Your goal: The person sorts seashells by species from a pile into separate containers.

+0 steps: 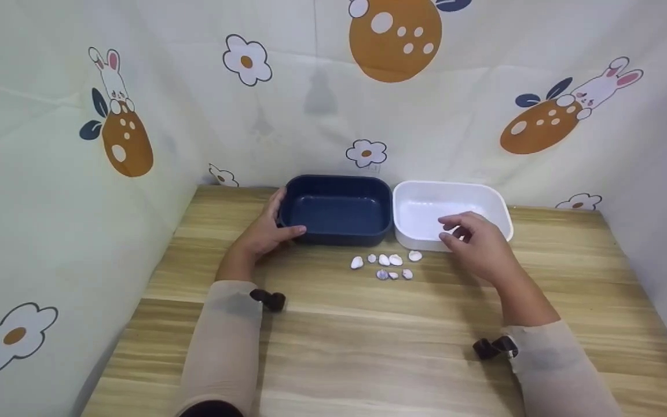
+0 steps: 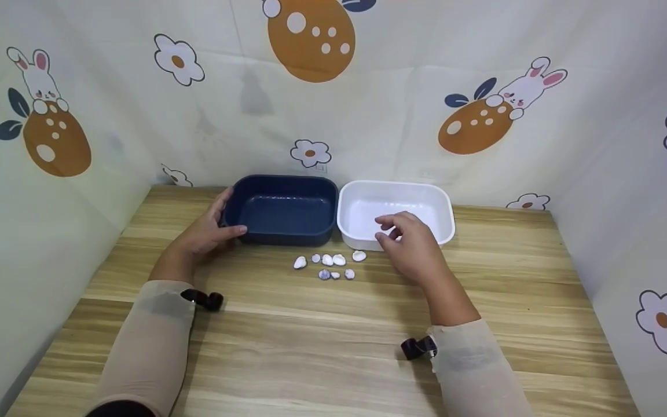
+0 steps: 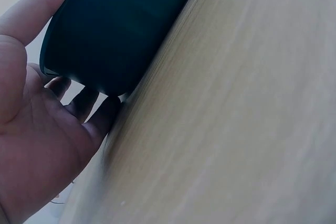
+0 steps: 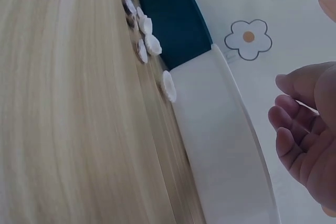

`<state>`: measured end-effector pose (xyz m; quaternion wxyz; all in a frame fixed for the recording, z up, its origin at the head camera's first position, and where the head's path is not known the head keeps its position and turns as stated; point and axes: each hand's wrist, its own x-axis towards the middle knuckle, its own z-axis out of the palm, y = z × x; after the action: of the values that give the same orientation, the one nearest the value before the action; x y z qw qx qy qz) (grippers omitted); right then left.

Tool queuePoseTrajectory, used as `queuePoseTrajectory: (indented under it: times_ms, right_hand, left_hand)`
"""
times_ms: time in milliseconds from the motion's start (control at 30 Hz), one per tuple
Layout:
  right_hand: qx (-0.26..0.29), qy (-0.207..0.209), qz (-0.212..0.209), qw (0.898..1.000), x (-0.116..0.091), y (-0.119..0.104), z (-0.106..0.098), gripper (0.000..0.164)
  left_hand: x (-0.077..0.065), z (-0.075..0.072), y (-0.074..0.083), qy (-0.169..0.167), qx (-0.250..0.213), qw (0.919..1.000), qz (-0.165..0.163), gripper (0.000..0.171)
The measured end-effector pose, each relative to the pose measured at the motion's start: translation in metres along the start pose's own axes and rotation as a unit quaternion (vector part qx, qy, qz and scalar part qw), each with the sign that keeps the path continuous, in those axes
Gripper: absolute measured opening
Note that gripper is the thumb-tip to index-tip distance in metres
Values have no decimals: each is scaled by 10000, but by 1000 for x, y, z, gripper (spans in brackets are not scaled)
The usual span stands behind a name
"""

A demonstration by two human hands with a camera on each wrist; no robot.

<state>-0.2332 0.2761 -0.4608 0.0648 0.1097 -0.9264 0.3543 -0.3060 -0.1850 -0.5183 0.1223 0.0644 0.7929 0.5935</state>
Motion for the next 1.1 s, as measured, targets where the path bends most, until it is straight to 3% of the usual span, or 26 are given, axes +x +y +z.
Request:
queuePoseTrajectory:
  times_ms: [200,333,567,633,1100]
  right_hand:
    - [70,-67,-202,9997,-1,-5,7,26]
    - [152,-262,-264,9992,-3,-9,13,25]
    - [164,-1540,-396,9871,-9,-10,21,30]
    - [146,-1738,-389,9839,-9,-9,23,31]
    - [-218,-1964,-792,9771,-8,3,38,39]
  left_hand:
    - [0,-1,0,45,282,9996,61,118]
    - [0,-1,0,15,124,9999,69,119]
    - [0,0,-1,23,91,10000,17,117]
    - [-1,0,-1,32,100,9999,28,119]
    - [-1,-1,1,52,267,9996,72,116]
